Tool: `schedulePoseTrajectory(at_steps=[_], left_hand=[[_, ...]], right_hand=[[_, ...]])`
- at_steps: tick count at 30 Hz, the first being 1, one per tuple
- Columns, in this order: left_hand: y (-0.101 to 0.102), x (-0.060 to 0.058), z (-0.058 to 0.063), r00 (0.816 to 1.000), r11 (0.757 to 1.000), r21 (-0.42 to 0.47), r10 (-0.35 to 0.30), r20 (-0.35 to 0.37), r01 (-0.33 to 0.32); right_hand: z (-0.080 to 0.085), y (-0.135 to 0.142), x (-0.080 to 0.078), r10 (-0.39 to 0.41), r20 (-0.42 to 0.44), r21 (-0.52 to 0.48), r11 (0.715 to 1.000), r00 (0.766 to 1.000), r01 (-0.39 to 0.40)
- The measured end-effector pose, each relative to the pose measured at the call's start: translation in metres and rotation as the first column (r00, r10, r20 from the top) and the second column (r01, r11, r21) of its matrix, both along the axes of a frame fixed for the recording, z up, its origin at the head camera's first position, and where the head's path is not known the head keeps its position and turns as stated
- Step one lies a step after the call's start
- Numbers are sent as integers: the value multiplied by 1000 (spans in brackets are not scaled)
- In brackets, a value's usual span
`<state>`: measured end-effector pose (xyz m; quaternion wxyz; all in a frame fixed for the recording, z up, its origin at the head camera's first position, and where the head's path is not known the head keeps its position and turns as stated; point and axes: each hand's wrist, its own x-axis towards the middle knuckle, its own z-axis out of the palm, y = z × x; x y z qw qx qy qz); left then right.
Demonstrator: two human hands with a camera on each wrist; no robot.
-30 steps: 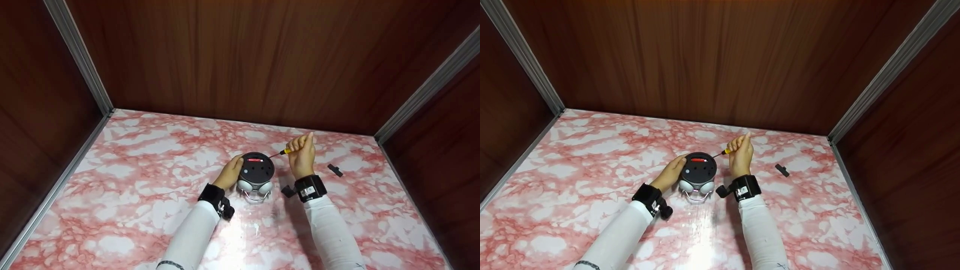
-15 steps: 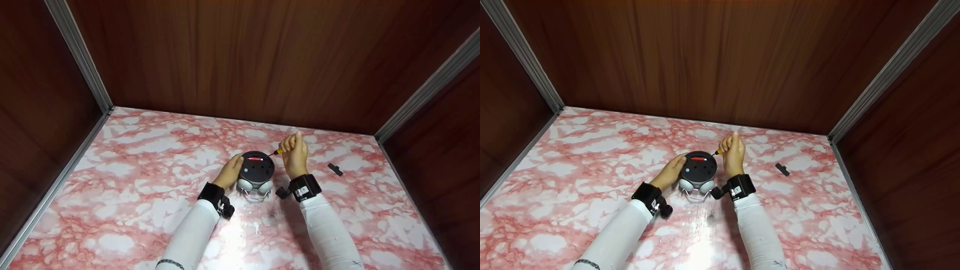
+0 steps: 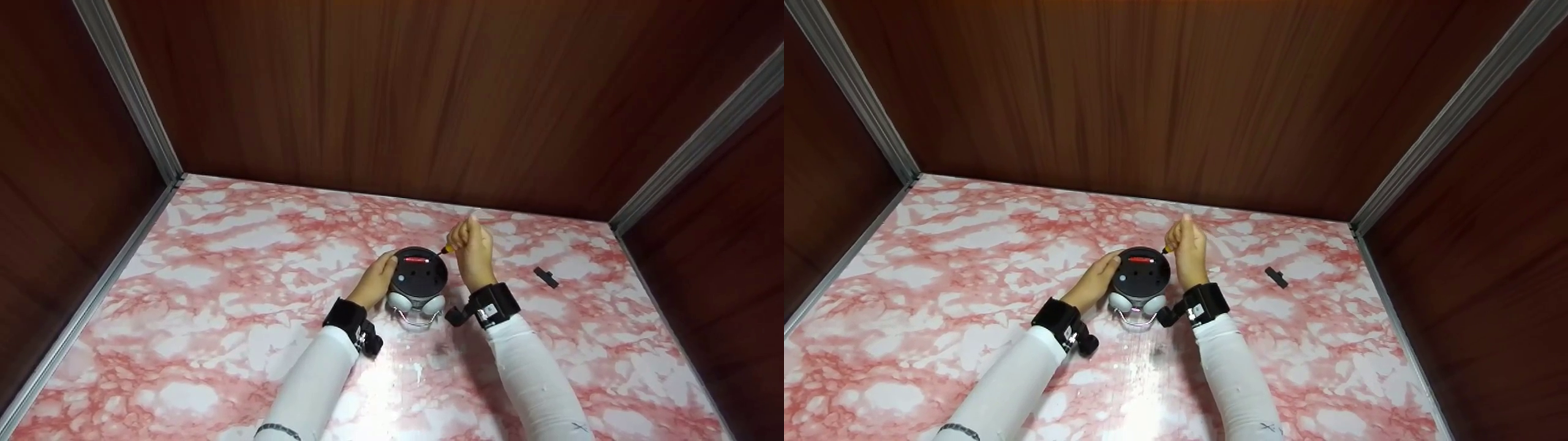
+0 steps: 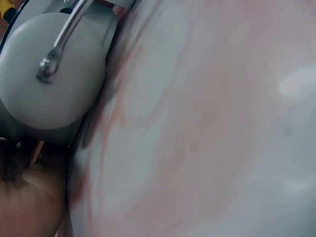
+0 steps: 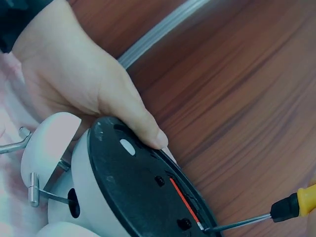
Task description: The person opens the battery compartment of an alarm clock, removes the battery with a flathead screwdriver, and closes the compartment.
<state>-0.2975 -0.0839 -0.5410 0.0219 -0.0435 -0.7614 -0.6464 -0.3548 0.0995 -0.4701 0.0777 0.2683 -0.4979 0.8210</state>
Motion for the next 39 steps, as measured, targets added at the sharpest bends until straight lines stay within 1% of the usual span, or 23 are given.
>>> schedulePoseTrajectory(at_steps=[3, 5, 7, 9, 12, 15, 19, 22, 24, 25, 27, 29, 31, 35, 39], left_hand=[[-1, -2, -2, 1000, 1000, -22, -2, -24, 2], [-2, -3, -4, 999, 999, -35, -5, -49, 3], [-2, -3, -4, 998, 1000, -28, -8, -54, 7], [-1, -3, -4, 999, 1000, -19, -8, -50, 7], [-1, -2, -6, 999, 1000, -11, -4, -52, 3], [0, -1, -7, 999, 1000, 4, -2, -48, 2], [0, -1, -7, 999, 1000, 5, 10, -44, -10], [1, -2, -7, 999, 1000, 27, 12, -41, -11], [2, -2, -6, 1000, 996, 87, -4, -26, 6], [2, -2, -6, 1000, 995, 101, -8, -23, 10], [3, -3, -6, 1000, 993, 120, -17, -18, 19], [3, -3, -7, 1000, 994, 107, -19, -15, 20], [2, -2, -7, 999, 999, 38, -10, -36, 12], [-1, -1, -7, 999, 1000, -17, -14, -45, 13], [-3, -1, -6, 999, 1000, 11, -21, -42, 21]], right_hand=[[3, -5, 2, -10, -27, 148, 989, 1000, 14], [6, -10, 3, -22, -50, 246, 969, 998, 33], [9, -14, 3, -21, -77, 314, 948, 997, 44], [10, -18, 4, -10, -92, 347, 937, 996, 42], [9, -24, 4, 22, -97, 361, 932, 995, 15], [8, -29, 6, 21, -102, 387, 922, 995, 20], [8, -36, 5, 8, -134, 467, 882, 991, 56], [8, -42, 3, 15, -161, 517, 853, 987, 71], [8, -44, 2, 20, -168, 530, 845, 986, 73], [7, -46, 1, 14, -171, 534, 842, 985, 81], [6, -48, 0, 8, -154, 531, 844, 988, 76], [5, -49, -2, 5, -132, 520, 852, 991, 65], [5, -50, -4, 3, -114, 501, 864, 993, 55], [3, -51, -7, 16, -87, 434, 901, 996, 23], [3, -50, -11, 21, -58, 350, 937, 998, 0]])
